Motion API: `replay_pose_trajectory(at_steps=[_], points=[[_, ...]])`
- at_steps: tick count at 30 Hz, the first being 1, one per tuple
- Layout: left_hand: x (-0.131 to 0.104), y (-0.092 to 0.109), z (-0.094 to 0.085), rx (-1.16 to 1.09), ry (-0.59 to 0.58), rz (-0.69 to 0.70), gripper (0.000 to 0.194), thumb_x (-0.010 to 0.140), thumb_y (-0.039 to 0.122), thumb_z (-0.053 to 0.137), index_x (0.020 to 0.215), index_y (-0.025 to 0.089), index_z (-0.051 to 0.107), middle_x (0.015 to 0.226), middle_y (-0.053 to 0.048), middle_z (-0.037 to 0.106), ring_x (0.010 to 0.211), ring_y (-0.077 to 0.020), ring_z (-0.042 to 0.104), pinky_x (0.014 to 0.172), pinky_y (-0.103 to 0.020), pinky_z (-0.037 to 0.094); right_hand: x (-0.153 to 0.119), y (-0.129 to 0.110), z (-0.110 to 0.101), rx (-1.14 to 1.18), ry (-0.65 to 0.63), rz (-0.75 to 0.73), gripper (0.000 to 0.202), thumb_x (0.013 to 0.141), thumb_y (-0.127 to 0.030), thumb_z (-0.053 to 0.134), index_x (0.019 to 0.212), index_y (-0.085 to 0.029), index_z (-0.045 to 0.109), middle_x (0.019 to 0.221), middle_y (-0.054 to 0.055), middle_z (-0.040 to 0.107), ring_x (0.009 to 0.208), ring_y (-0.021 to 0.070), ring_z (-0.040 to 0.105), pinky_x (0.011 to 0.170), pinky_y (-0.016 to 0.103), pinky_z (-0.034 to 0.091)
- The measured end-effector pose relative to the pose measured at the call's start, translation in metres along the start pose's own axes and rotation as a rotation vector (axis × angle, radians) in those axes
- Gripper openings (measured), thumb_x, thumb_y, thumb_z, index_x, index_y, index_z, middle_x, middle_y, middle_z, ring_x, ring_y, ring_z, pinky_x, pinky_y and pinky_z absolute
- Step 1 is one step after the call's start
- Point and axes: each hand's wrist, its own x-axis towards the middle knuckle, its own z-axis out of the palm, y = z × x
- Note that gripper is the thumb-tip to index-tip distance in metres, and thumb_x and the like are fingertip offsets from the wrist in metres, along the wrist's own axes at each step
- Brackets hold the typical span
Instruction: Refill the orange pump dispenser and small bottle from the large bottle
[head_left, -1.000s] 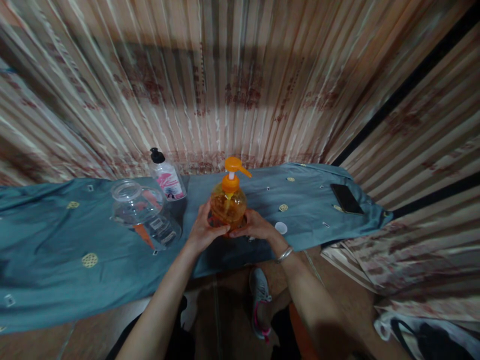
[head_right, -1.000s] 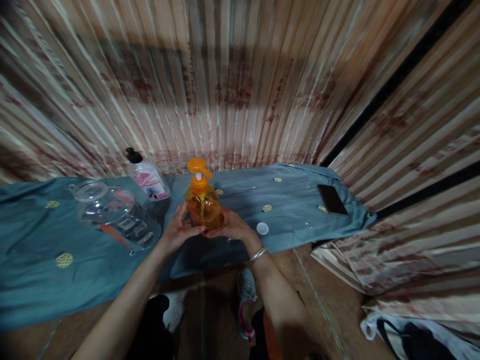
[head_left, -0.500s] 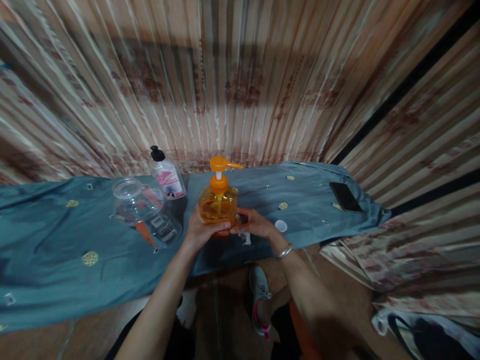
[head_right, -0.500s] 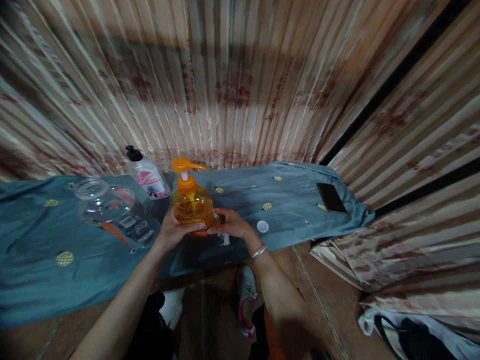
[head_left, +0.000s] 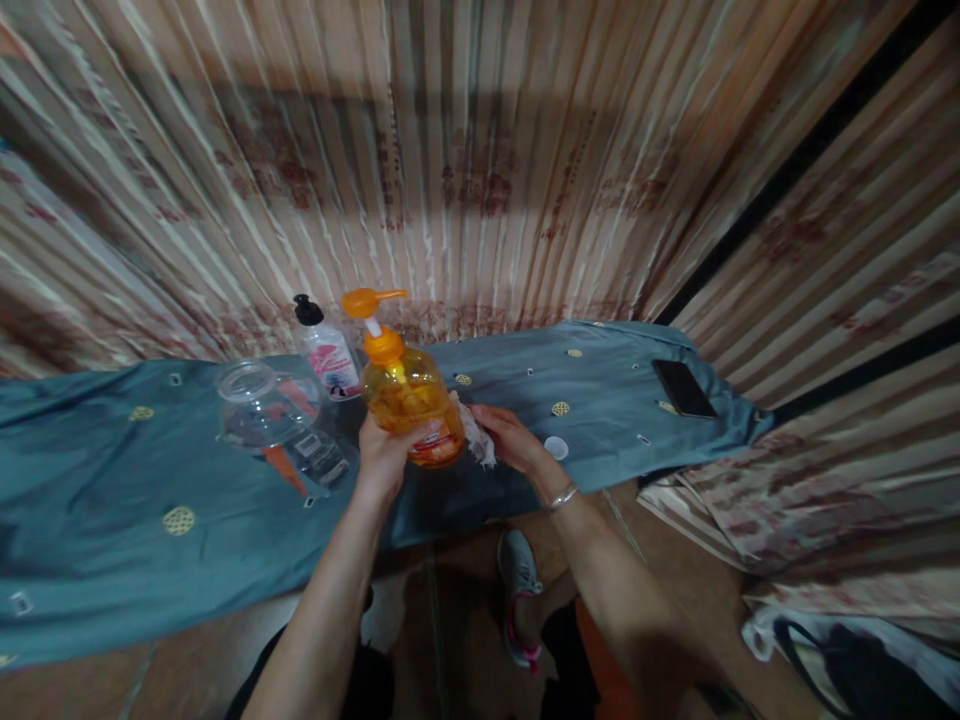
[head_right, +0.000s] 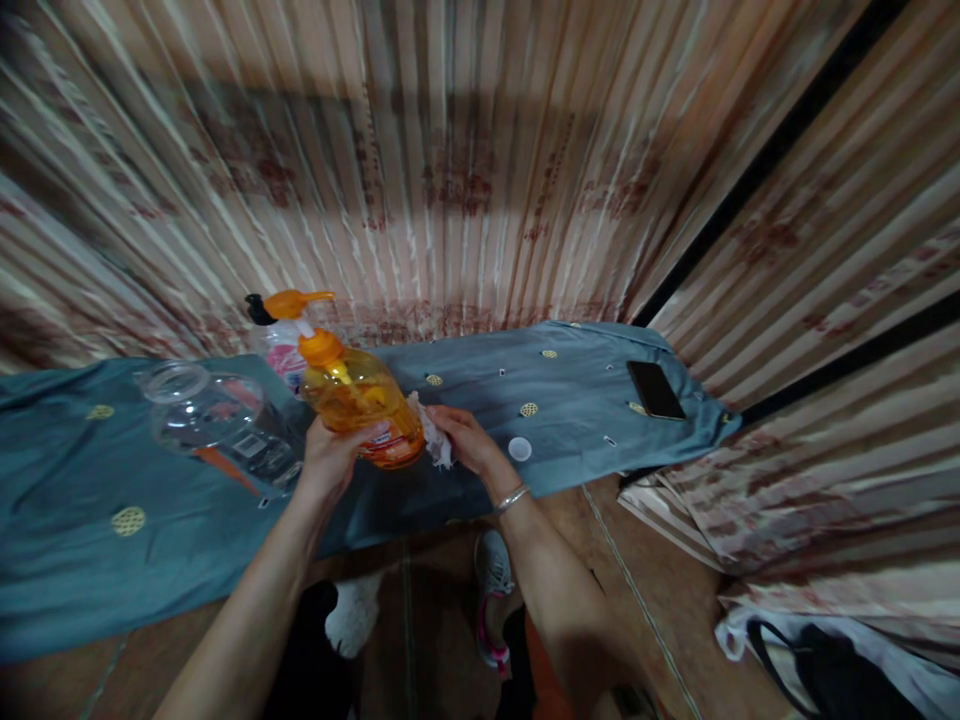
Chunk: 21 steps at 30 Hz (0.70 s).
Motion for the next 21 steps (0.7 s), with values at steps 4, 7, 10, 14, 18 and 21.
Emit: replay_pose_trajectory(at_steps=[4, 7, 10, 14, 18, 21], points=[[-0.003, 0.013, 0.003, -0.045, 0.003, -0.036, 0.083, 0.037, 0.040, 0.118, 0.107, 0.019, 0.079, 0.105, -0.009, 0.091, 0.102, -0.0345, 0.088, 0.102, -0.053, 0.070, 0.003, 0.004, 0.005, 0.055, 0.006, 0.042, 0.056, 0.078, -0.078, 0.099, 0.092, -0.026, 0.085, 0.097, 0.006, 0.092, 0.109, 0.0322, 0.088, 0.102, 0.044, 0.071], [-0.005, 0.023, 0.009, -0.077, -0.006, -0.049, 0.081, 0.036, 0.041, 0.118, 0.105, 0.019, 0.081, 0.106, -0.010, 0.091, 0.103, -0.0355, 0.088, 0.101, -0.052, 0.070, 0.003, 0.009, 0.017, 0.097, -0.019, 0.085, 0.053, 0.094, -0.078, 0.087, 0.100, -0.025, 0.084, 0.101, 0.009, 0.092, 0.113, 0.0334, 0.088, 0.102, 0.047, 0.073], [-0.007, 0.030, 0.014, -0.102, 0.007, -0.053, 0.079, 0.034, 0.040, 0.118, 0.102, 0.019, 0.082, 0.105, -0.008, 0.091, 0.097, -0.0321, 0.087, 0.097, -0.049, 0.071, 0.000, 0.016, 0.028, 0.168, -0.034, 0.131, 0.054, 0.107, -0.076, 0.073, 0.112, -0.023, 0.082, 0.110, 0.011, 0.092, 0.113, 0.0323, 0.088, 0.098, 0.047, 0.074], [-0.008, 0.033, 0.016, -0.112, 0.048, -0.042, 0.079, 0.031, 0.036, 0.117, 0.099, 0.020, 0.081, 0.102, -0.007, 0.091, 0.090, -0.0280, 0.086, 0.092, -0.045, 0.071, -0.005, 0.021, 0.035, 0.395, -0.061, 0.313, 0.051, 0.120, -0.066, 0.057, 0.122, -0.020, 0.079, 0.114, 0.012, 0.091, 0.106, 0.0258, 0.087, 0.091, 0.039, 0.074], [-0.006, 0.035, 0.013, -0.106, 0.080, -0.017, 0.077, 0.031, 0.034, 0.117, 0.097, 0.020, 0.080, 0.100, -0.006, 0.091, 0.086, -0.0259, 0.085, 0.089, -0.044, 0.072, -0.006, 0.026, 0.030, 0.293, -0.109, 0.337, 0.053, 0.122, -0.063, 0.053, 0.120, -0.017, 0.079, 0.114, 0.015, 0.090, 0.105, 0.0256, 0.087, 0.091, 0.041, 0.075], [-0.003, 0.038, 0.010, -0.096, 0.105, 0.012, 0.077, 0.030, 0.032, 0.115, 0.097, 0.021, 0.080, 0.101, -0.006, 0.091, 0.088, -0.0264, 0.085, 0.090, -0.043, 0.072, -0.004, 0.030, 0.022, 0.076, -0.103, 0.226, 0.050, 0.114, -0.065, 0.068, 0.109, -0.018, 0.081, 0.109, 0.015, 0.090, 0.104, 0.0284, 0.087, 0.093, 0.045, 0.076]])
